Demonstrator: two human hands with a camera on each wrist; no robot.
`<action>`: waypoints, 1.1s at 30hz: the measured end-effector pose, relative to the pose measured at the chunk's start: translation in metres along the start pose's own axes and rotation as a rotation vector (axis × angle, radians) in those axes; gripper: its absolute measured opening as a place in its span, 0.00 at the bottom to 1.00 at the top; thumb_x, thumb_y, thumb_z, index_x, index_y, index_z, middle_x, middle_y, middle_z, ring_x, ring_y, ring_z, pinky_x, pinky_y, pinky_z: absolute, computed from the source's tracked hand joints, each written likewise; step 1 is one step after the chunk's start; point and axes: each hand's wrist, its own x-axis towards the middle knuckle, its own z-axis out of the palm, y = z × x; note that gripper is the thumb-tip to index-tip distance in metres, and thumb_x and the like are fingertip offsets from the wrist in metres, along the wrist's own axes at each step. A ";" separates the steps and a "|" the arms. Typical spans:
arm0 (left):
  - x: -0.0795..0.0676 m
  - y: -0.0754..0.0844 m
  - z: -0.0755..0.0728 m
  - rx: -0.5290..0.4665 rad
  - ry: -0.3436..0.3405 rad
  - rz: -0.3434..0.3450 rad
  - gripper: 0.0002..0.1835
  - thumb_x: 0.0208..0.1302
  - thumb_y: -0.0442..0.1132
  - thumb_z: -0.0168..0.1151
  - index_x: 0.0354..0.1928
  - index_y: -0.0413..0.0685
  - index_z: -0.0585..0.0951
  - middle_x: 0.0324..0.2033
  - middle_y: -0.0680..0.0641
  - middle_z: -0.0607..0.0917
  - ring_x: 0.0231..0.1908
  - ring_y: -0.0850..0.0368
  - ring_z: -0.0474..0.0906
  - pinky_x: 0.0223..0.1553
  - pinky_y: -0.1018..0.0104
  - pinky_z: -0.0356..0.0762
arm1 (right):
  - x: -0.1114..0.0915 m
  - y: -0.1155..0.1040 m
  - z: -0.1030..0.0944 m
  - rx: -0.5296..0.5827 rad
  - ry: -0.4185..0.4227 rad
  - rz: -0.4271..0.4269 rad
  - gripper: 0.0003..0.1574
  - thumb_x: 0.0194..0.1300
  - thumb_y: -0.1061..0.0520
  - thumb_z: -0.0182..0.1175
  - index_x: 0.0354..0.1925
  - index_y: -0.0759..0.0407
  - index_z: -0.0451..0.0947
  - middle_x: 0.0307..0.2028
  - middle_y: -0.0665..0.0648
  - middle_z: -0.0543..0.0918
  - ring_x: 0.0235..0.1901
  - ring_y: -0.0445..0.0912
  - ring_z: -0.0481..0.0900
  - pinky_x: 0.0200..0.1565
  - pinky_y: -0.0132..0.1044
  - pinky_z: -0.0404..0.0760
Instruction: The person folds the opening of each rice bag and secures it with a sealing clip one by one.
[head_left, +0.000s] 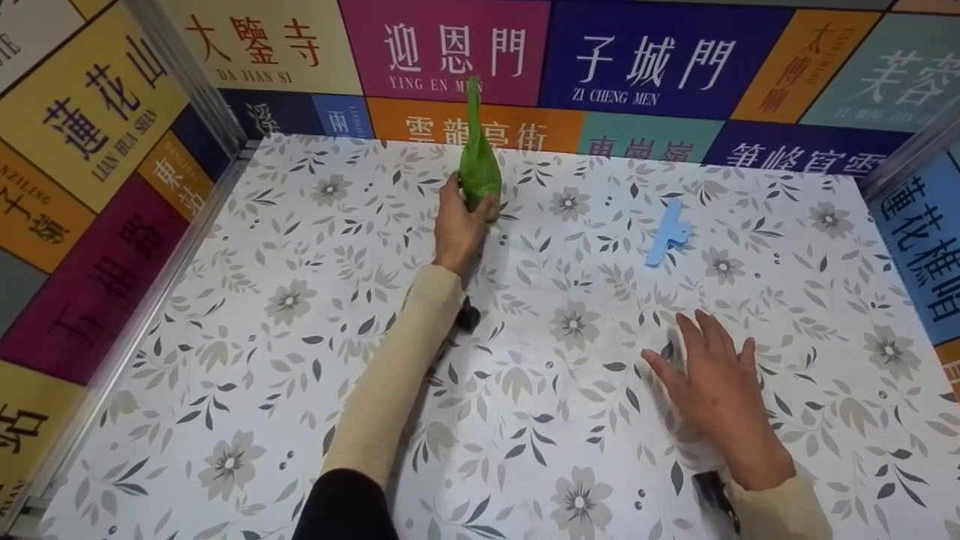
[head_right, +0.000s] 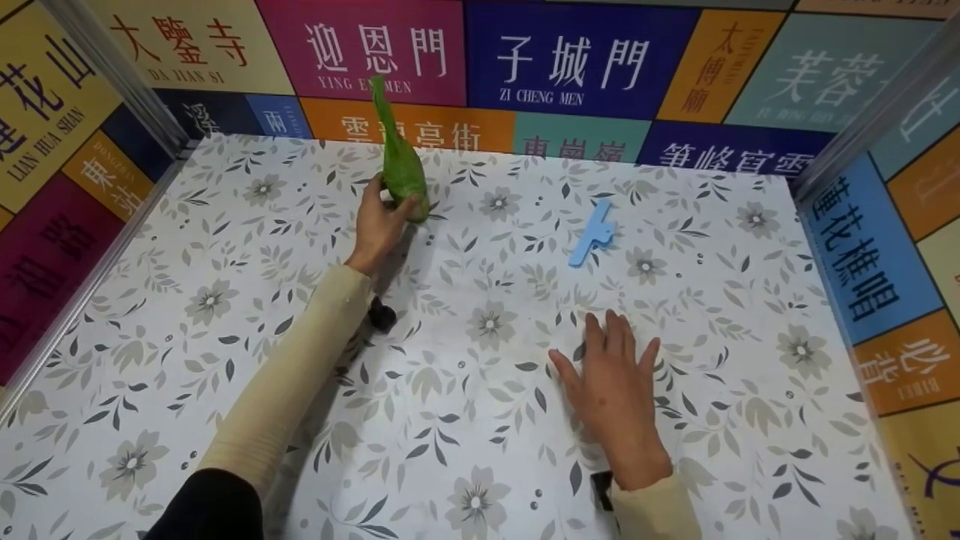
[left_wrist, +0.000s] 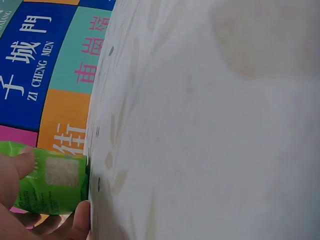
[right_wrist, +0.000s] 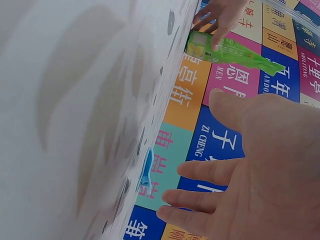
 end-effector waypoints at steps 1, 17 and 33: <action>0.000 0.000 0.000 0.003 -0.001 0.003 0.40 0.76 0.50 0.62 0.82 0.52 0.56 0.75 0.46 0.69 0.71 0.49 0.73 0.72 0.55 0.73 | 0.000 0.000 0.000 0.002 0.000 -0.001 0.50 0.76 0.35 0.57 0.76 0.70 0.60 0.75 0.78 0.59 0.74 0.74 0.56 0.69 0.84 0.39; 0.003 0.002 -0.011 0.153 -0.109 0.058 0.35 0.80 0.47 0.57 0.81 0.50 0.57 0.73 0.44 0.71 0.73 0.49 0.71 0.75 0.55 0.69 | 0.007 0.000 -0.001 0.044 -0.014 -0.002 0.48 0.77 0.36 0.56 0.76 0.70 0.61 0.75 0.78 0.59 0.75 0.75 0.56 0.71 0.82 0.40; 0.001 0.012 -0.011 0.072 -0.172 -0.017 0.41 0.74 0.51 0.64 0.80 0.49 0.56 0.72 0.45 0.72 0.71 0.51 0.72 0.75 0.55 0.69 | 0.013 -0.004 0.001 0.032 -0.018 -0.017 0.47 0.77 0.37 0.56 0.75 0.70 0.62 0.74 0.79 0.60 0.74 0.76 0.57 0.71 0.81 0.41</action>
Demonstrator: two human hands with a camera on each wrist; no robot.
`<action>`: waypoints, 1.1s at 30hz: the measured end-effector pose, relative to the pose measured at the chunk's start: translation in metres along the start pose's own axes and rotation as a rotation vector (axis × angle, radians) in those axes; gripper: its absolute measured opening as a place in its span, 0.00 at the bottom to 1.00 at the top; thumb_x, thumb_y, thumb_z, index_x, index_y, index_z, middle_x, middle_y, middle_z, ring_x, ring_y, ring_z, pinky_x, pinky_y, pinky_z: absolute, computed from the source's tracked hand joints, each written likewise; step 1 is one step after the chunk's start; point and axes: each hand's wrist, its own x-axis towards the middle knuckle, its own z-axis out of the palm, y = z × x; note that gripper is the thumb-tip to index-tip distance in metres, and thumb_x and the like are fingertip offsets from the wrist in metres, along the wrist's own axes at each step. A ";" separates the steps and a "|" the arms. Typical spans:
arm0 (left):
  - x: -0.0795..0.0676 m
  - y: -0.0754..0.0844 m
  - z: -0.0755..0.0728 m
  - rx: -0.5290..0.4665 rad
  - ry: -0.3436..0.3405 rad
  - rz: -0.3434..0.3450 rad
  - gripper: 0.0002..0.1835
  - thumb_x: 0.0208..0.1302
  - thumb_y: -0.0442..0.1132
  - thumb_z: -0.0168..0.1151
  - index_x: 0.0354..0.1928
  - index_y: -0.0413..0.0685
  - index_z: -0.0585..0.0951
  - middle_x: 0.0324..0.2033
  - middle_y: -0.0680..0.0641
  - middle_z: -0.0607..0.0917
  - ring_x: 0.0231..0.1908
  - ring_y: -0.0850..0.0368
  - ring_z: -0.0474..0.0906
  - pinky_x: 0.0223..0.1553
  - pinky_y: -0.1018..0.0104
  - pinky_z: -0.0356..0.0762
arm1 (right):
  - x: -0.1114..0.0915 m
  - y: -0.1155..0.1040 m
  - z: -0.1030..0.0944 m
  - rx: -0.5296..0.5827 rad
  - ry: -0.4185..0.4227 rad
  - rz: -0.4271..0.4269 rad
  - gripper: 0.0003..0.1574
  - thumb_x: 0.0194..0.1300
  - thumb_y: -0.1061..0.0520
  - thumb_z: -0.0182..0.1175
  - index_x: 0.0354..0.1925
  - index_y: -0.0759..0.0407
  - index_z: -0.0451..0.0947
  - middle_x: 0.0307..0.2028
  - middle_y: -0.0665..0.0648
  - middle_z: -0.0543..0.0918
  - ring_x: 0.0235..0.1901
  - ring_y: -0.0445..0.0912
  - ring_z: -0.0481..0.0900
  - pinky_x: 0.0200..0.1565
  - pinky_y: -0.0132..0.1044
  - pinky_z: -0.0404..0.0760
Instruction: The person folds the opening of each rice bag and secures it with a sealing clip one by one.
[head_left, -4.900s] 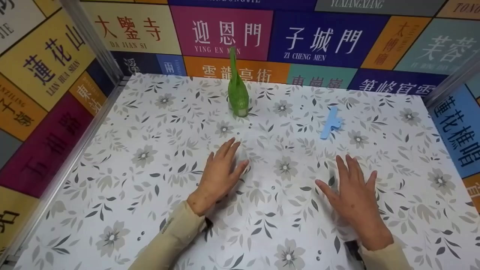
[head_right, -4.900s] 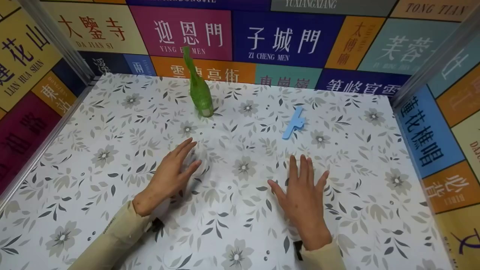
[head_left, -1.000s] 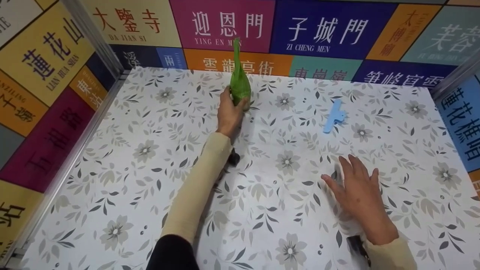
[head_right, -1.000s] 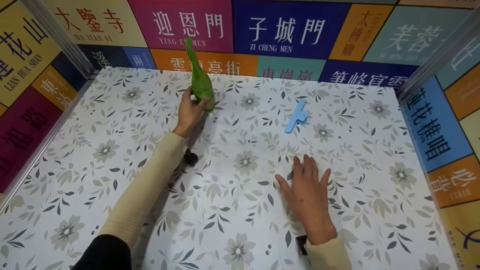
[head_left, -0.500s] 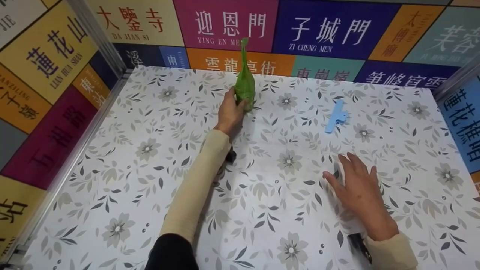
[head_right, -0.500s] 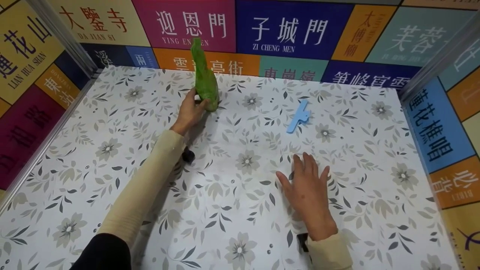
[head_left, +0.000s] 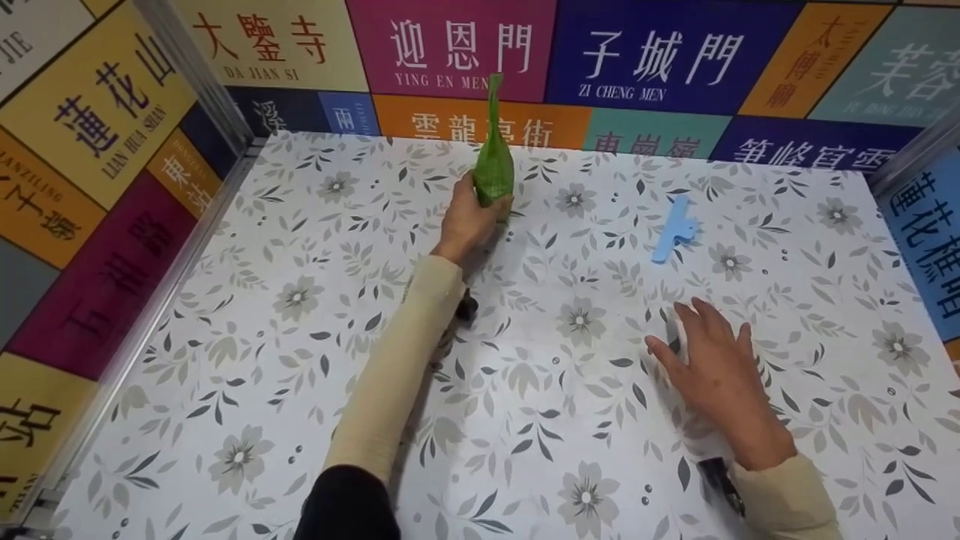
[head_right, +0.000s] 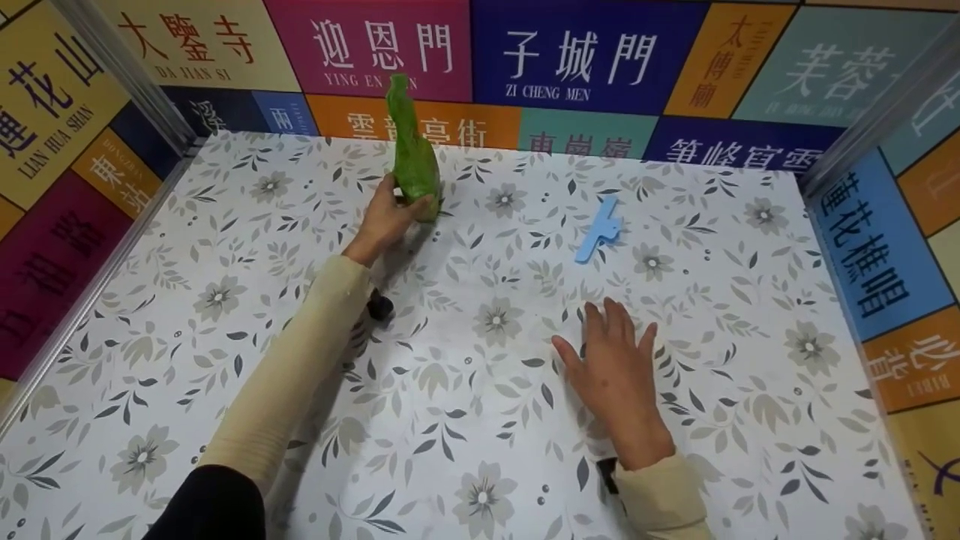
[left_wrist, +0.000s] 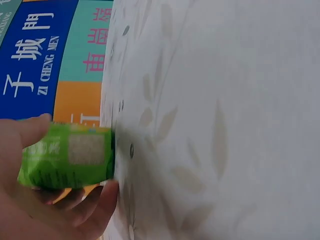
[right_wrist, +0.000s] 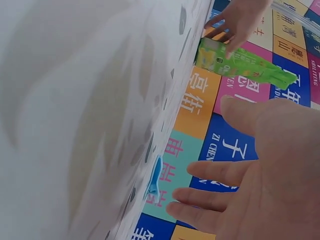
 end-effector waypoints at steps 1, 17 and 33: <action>0.000 0.000 0.002 0.011 0.016 -0.011 0.42 0.73 0.54 0.65 0.80 0.49 0.58 0.71 0.46 0.73 0.69 0.52 0.74 0.73 0.55 0.71 | 0.000 -0.001 0.001 -0.001 -0.003 -0.001 0.47 0.77 0.37 0.56 0.75 0.70 0.62 0.74 0.79 0.60 0.74 0.76 0.57 0.72 0.81 0.42; 0.005 0.007 -0.002 0.175 0.143 -0.066 0.40 0.67 0.61 0.68 0.73 0.48 0.68 0.63 0.48 0.77 0.60 0.54 0.79 0.63 0.58 0.80 | 0.008 -0.008 0.004 -0.005 -0.020 -0.014 0.47 0.77 0.35 0.56 0.75 0.69 0.63 0.75 0.78 0.61 0.75 0.74 0.57 0.73 0.78 0.46; 0.004 0.009 0.004 0.088 -0.005 0.070 0.34 0.73 0.48 0.66 0.73 0.46 0.65 0.65 0.44 0.80 0.64 0.52 0.78 0.67 0.57 0.76 | 0.017 -0.009 0.004 -0.012 -0.026 -0.030 0.46 0.78 0.36 0.56 0.74 0.71 0.64 0.74 0.78 0.63 0.74 0.74 0.59 0.72 0.75 0.51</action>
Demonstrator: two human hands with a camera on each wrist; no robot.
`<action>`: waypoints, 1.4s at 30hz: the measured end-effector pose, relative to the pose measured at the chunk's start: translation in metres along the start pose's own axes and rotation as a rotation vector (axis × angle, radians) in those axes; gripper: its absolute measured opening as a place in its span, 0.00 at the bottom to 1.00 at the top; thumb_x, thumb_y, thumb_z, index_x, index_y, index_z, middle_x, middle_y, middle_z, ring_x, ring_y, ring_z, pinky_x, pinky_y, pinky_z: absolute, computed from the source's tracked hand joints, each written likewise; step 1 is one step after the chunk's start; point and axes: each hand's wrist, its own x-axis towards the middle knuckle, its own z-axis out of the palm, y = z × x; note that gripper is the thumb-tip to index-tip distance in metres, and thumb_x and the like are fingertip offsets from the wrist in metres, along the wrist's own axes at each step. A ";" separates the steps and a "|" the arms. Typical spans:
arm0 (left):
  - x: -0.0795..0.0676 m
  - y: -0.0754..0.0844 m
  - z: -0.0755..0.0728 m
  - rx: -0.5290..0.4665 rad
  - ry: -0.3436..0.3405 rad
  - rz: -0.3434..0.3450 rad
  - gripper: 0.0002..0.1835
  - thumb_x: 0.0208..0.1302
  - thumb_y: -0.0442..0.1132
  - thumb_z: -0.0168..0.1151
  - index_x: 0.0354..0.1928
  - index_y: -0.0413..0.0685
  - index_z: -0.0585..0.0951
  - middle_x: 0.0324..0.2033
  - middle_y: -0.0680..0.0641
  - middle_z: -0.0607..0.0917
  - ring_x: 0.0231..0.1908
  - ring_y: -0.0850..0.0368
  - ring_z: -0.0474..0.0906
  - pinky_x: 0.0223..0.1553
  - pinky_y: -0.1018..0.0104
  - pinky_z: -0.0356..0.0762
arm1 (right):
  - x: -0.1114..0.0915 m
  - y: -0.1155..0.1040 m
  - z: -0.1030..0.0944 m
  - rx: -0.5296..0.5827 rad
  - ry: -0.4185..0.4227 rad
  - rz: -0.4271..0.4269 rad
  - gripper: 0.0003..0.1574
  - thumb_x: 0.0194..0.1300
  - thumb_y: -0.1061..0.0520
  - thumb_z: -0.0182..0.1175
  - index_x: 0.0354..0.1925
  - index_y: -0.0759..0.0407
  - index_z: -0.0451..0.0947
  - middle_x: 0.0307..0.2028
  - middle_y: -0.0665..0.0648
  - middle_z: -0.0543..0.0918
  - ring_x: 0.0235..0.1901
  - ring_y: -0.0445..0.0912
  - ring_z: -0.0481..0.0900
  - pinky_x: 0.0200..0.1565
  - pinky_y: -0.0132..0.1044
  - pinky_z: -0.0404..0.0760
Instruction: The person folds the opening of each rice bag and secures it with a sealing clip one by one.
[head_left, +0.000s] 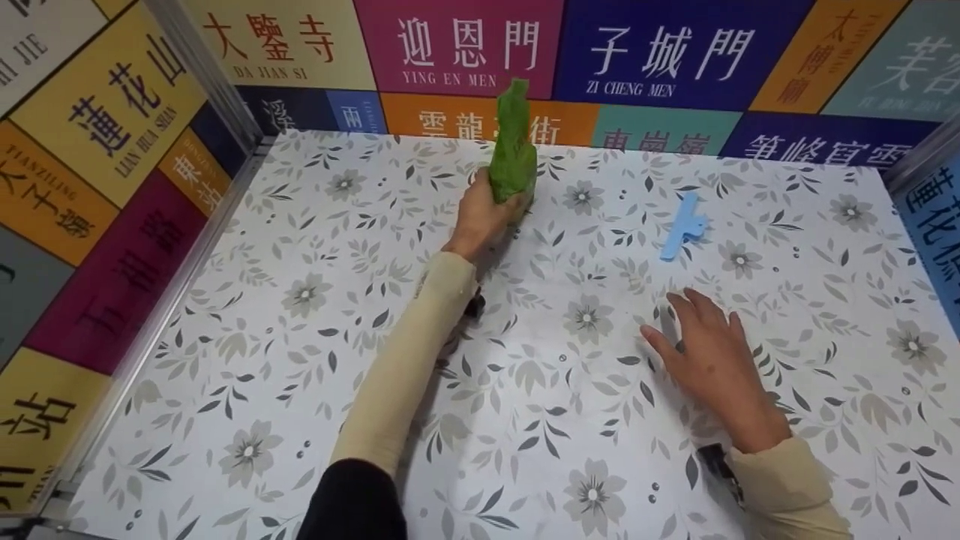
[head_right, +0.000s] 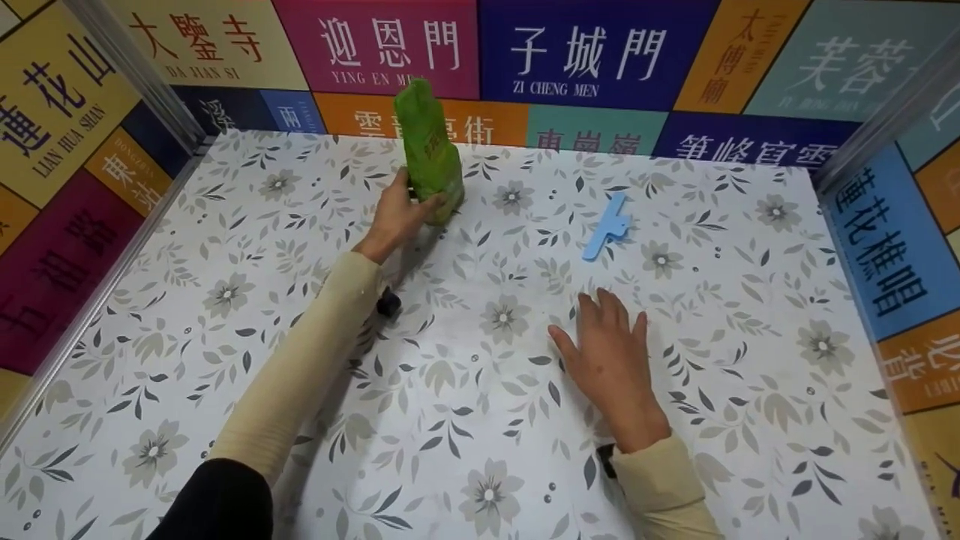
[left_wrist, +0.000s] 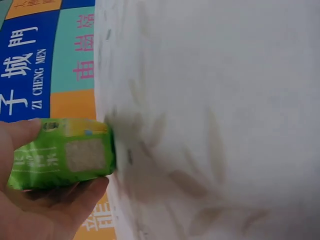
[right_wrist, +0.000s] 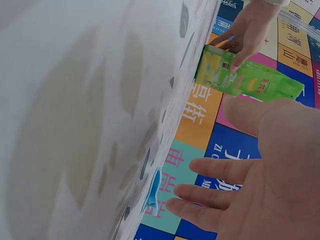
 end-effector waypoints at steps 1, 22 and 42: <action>0.000 0.001 0.000 0.002 -0.018 0.013 0.33 0.73 0.47 0.65 0.74 0.45 0.65 0.65 0.43 0.80 0.65 0.51 0.78 0.68 0.56 0.76 | 0.000 0.000 0.000 0.002 -0.001 0.001 0.46 0.78 0.36 0.56 0.74 0.70 0.64 0.74 0.79 0.63 0.73 0.74 0.59 0.72 0.75 0.52; -0.013 0.010 0.009 0.008 -0.257 0.114 0.34 0.74 0.41 0.65 0.77 0.48 0.64 0.72 0.44 0.76 0.72 0.51 0.73 0.75 0.58 0.69 | 0.006 -0.003 0.001 0.020 0.000 -0.019 0.43 0.78 0.38 0.57 0.72 0.70 0.67 0.72 0.78 0.67 0.69 0.76 0.65 0.68 0.74 0.62; -0.022 0.008 0.017 -0.130 -0.370 0.193 0.33 0.73 0.39 0.66 0.76 0.46 0.66 0.70 0.42 0.78 0.70 0.50 0.76 0.71 0.59 0.74 | 0.009 -0.008 0.005 0.030 0.018 -0.039 0.41 0.78 0.40 0.57 0.70 0.70 0.69 0.69 0.75 0.71 0.67 0.74 0.69 0.64 0.73 0.67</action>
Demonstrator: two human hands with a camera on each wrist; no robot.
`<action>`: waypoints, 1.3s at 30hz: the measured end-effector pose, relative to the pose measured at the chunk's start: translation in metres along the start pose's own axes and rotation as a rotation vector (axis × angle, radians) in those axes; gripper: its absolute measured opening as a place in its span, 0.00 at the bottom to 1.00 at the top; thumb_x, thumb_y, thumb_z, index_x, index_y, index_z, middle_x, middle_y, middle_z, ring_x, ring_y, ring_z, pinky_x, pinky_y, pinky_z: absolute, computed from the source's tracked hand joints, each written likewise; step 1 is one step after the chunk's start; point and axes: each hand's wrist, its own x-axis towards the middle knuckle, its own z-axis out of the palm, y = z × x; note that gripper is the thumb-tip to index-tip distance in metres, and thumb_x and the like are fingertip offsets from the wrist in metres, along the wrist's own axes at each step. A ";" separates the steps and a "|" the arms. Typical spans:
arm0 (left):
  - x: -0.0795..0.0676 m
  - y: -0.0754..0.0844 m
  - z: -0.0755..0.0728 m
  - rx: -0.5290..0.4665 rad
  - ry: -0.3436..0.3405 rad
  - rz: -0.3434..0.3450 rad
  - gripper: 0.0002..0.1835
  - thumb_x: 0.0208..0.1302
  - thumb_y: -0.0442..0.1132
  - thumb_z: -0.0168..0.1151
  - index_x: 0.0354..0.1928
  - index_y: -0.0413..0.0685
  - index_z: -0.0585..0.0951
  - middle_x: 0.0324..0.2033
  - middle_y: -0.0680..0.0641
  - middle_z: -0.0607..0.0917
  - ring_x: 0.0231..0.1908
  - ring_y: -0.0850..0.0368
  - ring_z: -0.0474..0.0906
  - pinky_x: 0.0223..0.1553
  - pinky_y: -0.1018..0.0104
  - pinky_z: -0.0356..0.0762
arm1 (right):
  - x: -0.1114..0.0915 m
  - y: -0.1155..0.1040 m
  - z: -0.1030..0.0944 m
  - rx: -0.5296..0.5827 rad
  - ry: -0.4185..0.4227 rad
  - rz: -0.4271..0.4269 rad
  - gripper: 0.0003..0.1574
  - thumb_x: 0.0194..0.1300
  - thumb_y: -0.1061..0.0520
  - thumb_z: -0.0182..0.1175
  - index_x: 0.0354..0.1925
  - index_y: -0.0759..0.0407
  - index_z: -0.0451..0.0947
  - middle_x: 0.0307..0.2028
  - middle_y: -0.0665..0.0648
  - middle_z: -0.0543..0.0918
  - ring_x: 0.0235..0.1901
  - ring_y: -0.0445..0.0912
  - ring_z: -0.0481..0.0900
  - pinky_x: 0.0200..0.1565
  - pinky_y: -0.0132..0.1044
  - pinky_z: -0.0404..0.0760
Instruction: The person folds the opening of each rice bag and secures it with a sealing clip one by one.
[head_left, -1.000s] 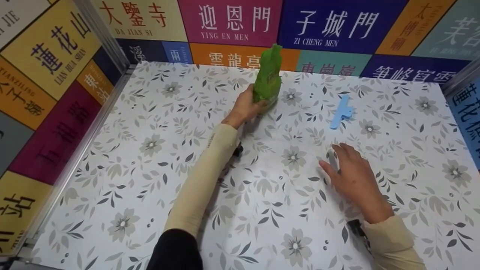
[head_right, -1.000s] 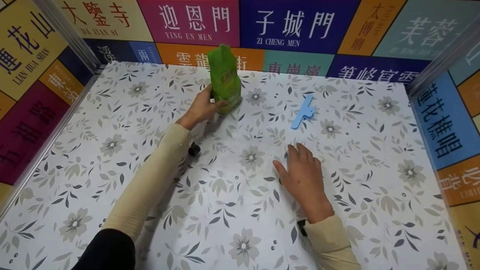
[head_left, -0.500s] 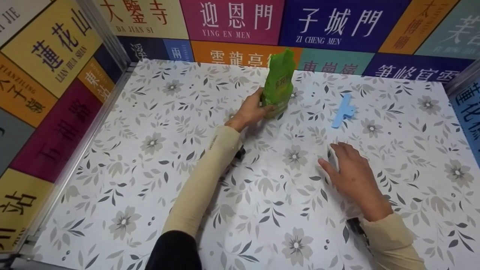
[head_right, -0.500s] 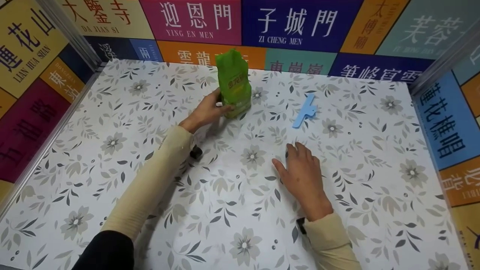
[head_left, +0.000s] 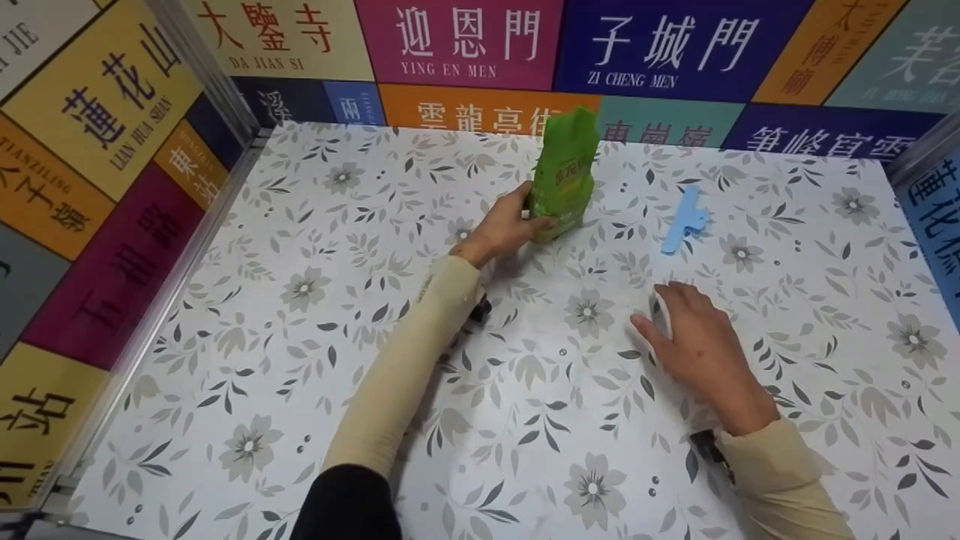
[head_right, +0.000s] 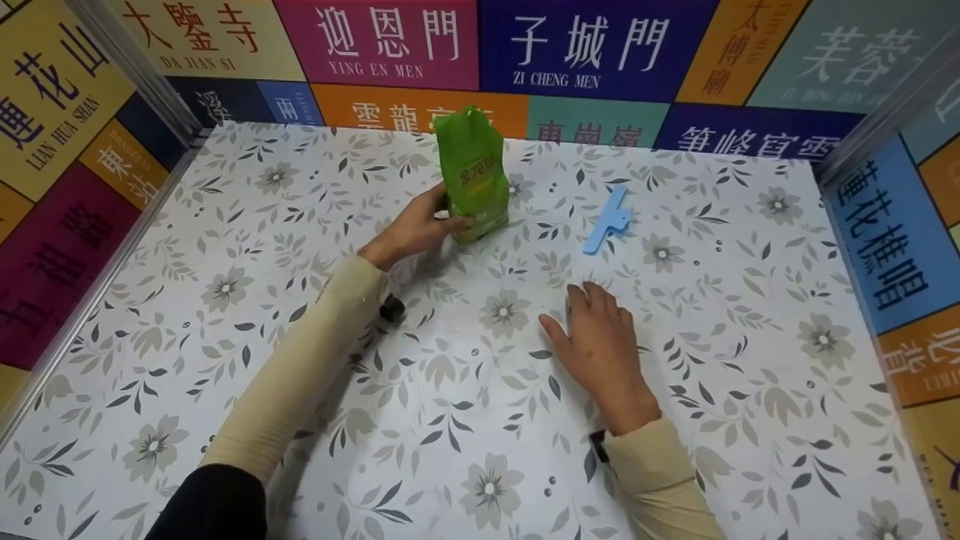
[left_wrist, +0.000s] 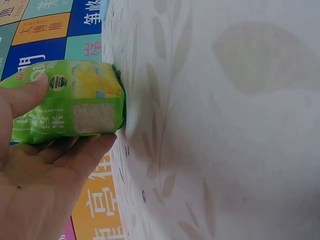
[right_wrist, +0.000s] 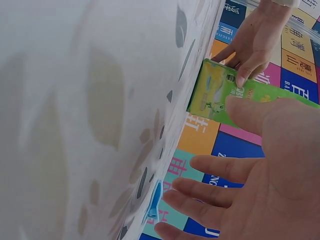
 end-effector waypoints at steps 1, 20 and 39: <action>0.000 0.000 0.001 -0.005 -0.004 0.003 0.33 0.73 0.38 0.66 0.76 0.46 0.67 0.70 0.42 0.78 0.70 0.50 0.76 0.71 0.59 0.74 | 0.000 0.000 0.000 0.002 -0.001 0.000 0.41 0.78 0.40 0.57 0.70 0.70 0.69 0.69 0.75 0.71 0.67 0.74 0.69 0.64 0.73 0.67; -0.002 0.009 0.012 -0.010 -0.099 0.024 0.33 0.72 0.37 0.67 0.75 0.43 0.68 0.70 0.43 0.78 0.69 0.52 0.75 0.71 0.66 0.72 | 0.014 -0.004 0.001 0.011 -0.023 -0.001 0.39 0.78 0.43 0.59 0.70 0.71 0.68 0.67 0.75 0.73 0.66 0.72 0.71 0.65 0.69 0.69; -0.004 0.009 0.018 -0.056 -0.163 -0.009 0.31 0.71 0.36 0.67 0.74 0.48 0.71 0.69 0.45 0.80 0.69 0.54 0.76 0.72 0.66 0.71 | 0.029 -0.007 0.006 0.012 -0.020 -0.002 0.38 0.77 0.44 0.60 0.69 0.71 0.70 0.66 0.74 0.75 0.64 0.72 0.73 0.64 0.68 0.72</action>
